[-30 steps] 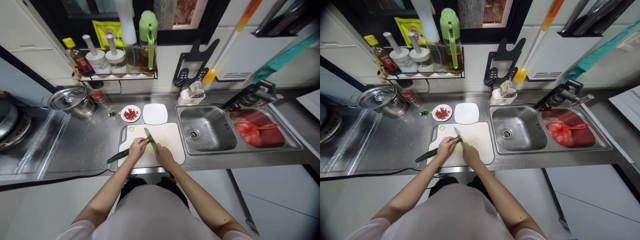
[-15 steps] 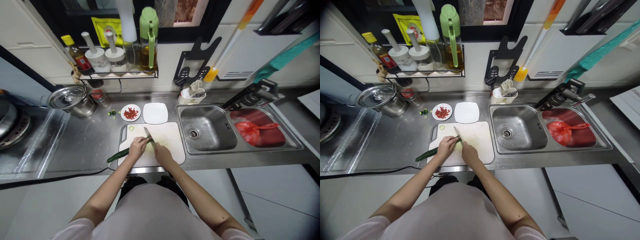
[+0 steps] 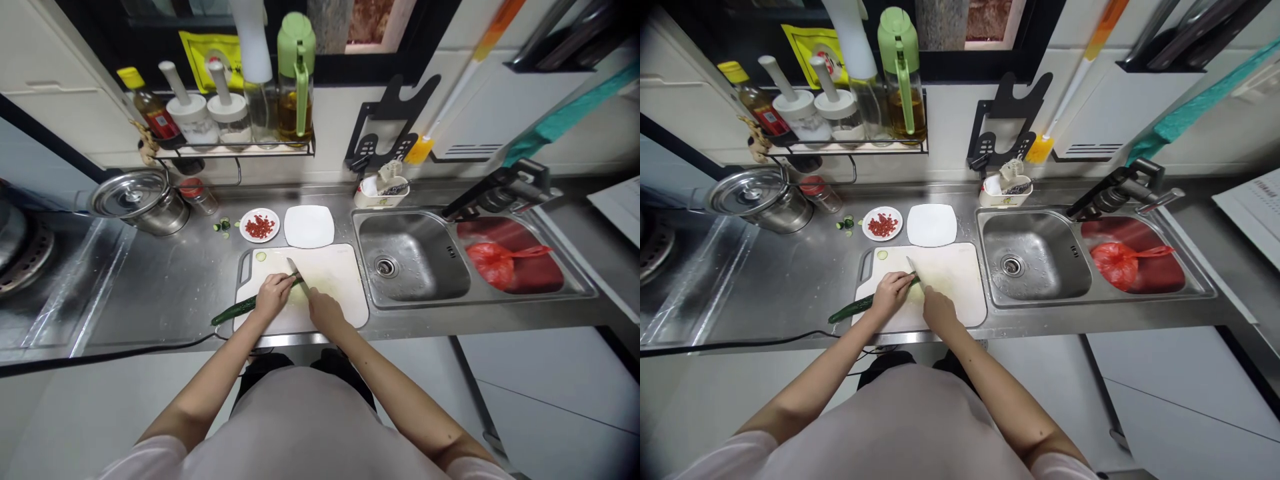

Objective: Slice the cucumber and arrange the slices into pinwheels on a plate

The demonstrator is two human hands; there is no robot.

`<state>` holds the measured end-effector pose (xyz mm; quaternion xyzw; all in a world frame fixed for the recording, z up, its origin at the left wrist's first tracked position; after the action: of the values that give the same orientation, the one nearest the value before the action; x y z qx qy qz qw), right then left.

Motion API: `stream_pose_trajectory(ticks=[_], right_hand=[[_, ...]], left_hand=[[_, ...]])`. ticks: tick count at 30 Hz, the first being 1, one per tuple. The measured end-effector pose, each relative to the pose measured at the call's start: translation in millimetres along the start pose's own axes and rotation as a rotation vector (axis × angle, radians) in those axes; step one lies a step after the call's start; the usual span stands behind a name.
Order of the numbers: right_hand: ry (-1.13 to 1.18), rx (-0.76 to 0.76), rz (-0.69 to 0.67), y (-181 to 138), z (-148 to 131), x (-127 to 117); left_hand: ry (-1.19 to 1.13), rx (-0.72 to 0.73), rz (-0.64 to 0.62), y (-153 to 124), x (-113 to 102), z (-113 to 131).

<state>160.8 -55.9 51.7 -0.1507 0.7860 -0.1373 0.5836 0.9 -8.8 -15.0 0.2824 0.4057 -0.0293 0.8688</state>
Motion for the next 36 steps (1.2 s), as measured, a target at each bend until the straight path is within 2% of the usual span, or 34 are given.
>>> stream_pose_trajectory(ticks=[8,15,22,30,36], right_hand=[[-0.027,-0.046,0.071,18,-10,-1],[-0.015,0.001,-0.018,5,-2,5],[-0.047,-0.052,0.064,21,-11,3],[-0.029,-0.002,0.007,9,-6,6],[-0.032,-0.043,0.053,21,-10,6]], left_hand=[[-0.003,0.004,-0.009,-1,1,-2],[-0.007,0.000,-0.003,-2,2,-3],[-0.001,0.004,-0.013,0,2,-4],[0.001,0.011,-0.018,-1,2,-4],[0.000,0.011,-0.011,0,2,-4]])
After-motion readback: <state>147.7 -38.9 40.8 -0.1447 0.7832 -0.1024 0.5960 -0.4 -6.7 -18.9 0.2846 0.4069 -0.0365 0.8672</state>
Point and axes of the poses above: each hand's wrist, its own y-axis towards the middle knuckle, its own x-axis out of the palm, z = x × y, the point moved 3 cm from there along y, towards the middle knuckle, and after that the axes turned 9 degrees about z, right-handed, at the moved point
